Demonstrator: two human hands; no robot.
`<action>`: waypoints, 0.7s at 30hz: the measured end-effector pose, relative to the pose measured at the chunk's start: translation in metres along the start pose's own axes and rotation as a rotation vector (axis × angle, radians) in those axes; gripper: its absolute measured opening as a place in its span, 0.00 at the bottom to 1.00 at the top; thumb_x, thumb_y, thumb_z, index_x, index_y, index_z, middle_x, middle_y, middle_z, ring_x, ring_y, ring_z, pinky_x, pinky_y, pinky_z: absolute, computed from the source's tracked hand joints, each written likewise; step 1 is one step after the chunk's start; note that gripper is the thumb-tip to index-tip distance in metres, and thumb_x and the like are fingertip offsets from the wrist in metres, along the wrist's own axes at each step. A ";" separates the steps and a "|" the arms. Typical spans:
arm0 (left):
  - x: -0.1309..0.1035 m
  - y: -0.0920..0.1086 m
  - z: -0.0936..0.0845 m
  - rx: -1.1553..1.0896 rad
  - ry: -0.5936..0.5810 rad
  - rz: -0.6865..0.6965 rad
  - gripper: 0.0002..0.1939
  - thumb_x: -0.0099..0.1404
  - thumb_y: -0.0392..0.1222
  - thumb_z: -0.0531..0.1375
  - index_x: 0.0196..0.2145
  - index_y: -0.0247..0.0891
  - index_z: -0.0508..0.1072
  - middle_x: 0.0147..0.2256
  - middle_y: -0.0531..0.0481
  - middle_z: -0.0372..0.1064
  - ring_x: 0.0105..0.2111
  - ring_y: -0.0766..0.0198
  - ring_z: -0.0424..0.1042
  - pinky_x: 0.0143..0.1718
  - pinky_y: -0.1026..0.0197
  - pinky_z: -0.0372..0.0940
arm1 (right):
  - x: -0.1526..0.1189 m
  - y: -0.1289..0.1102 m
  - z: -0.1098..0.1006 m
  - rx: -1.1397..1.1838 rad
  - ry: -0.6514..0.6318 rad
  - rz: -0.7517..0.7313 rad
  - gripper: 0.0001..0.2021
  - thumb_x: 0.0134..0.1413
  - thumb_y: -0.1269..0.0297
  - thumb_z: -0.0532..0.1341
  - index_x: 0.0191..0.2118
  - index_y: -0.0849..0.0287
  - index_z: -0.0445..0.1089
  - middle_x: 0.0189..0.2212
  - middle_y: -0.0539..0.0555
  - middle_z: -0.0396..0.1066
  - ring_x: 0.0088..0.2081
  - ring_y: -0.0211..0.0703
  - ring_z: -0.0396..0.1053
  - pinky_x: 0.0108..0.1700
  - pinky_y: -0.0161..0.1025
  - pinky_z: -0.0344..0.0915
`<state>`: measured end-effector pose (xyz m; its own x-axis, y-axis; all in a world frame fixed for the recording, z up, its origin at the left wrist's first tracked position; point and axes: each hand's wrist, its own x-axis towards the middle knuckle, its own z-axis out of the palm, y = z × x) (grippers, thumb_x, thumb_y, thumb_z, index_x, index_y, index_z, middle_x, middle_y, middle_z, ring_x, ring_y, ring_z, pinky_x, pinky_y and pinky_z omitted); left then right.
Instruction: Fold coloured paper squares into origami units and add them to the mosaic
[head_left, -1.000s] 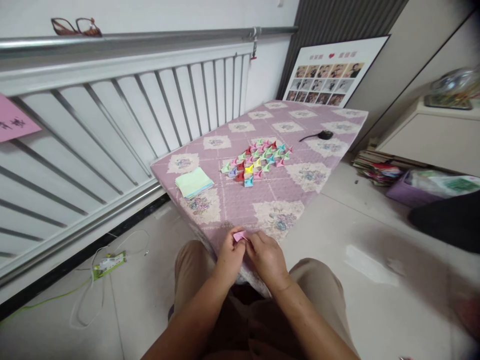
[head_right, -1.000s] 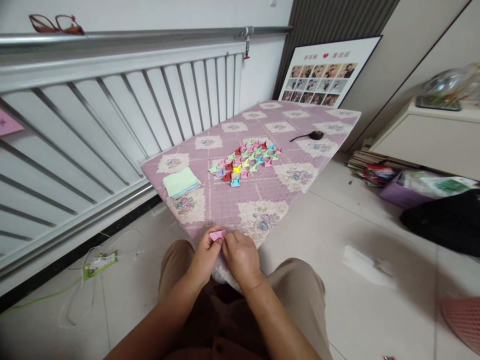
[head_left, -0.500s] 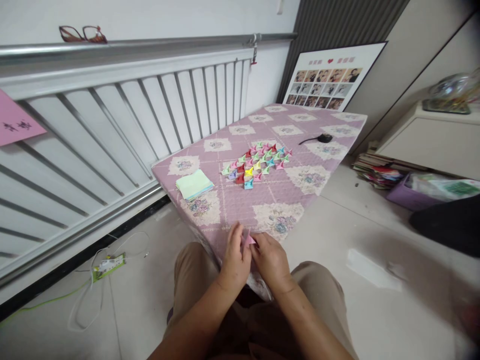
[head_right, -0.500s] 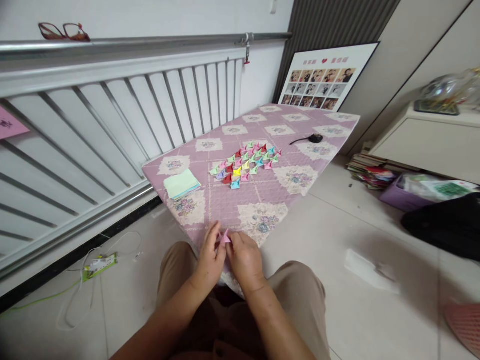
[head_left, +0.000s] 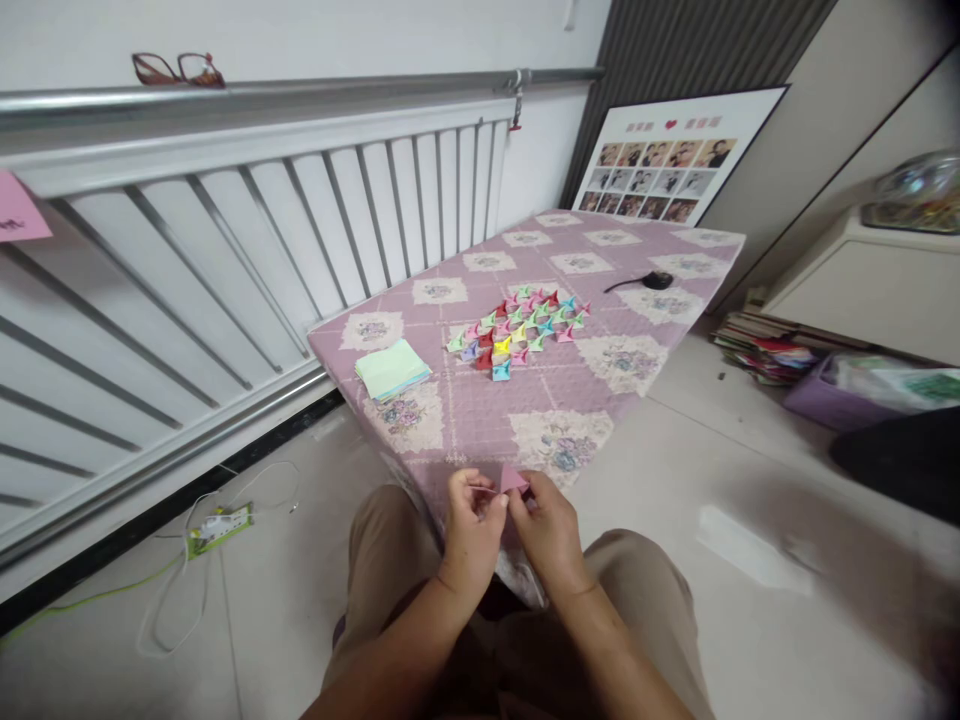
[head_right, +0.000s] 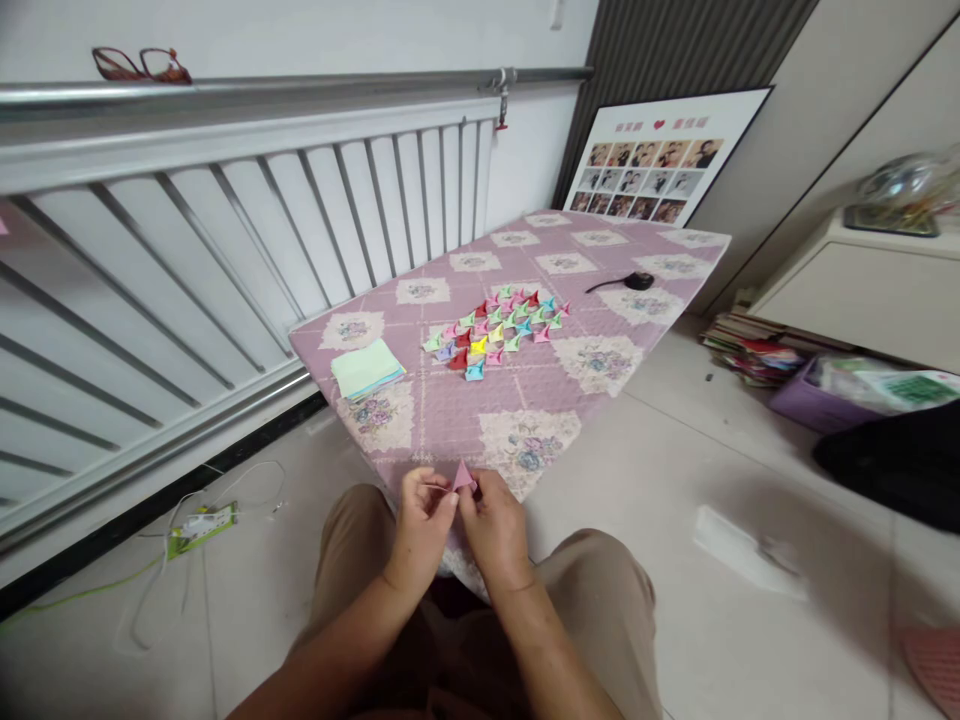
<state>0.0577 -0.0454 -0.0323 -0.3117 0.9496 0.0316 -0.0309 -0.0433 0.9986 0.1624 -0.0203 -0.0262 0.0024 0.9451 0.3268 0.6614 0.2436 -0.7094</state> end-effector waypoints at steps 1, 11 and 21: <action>0.000 0.001 0.000 -0.034 0.000 0.011 0.20 0.58 0.33 0.59 0.47 0.40 0.58 0.38 0.50 0.67 0.37 0.65 0.70 0.44 0.58 0.64 | -0.001 0.000 0.000 0.009 -0.005 0.003 0.10 0.54 0.62 0.52 0.35 0.58 0.70 0.29 0.52 0.71 0.29 0.40 0.67 0.33 0.35 0.61; 0.002 0.002 -0.004 -0.131 -0.009 0.006 0.21 0.59 0.33 0.57 0.49 0.41 0.57 0.39 0.50 0.67 0.36 0.67 0.70 0.41 0.60 0.65 | 0.000 0.002 0.005 0.243 -0.015 0.217 0.08 0.49 0.61 0.56 0.30 0.58 0.69 0.22 0.48 0.69 0.24 0.38 0.65 0.28 0.33 0.60; 0.011 0.006 -0.019 0.332 -0.062 0.294 0.06 0.59 0.31 0.55 0.34 0.39 0.68 0.34 0.50 0.65 0.36 0.64 0.67 0.40 0.60 0.63 | -0.005 0.000 0.014 0.416 -0.087 0.250 0.10 0.48 0.62 0.57 0.36 0.58 0.72 0.31 0.52 0.74 0.30 0.41 0.69 0.34 0.36 0.65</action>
<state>0.0355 -0.0411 -0.0266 -0.2038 0.9292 0.3084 0.3604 -0.2217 0.9061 0.1517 -0.0223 -0.0372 0.0489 0.9960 0.0741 0.2931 0.0567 -0.9544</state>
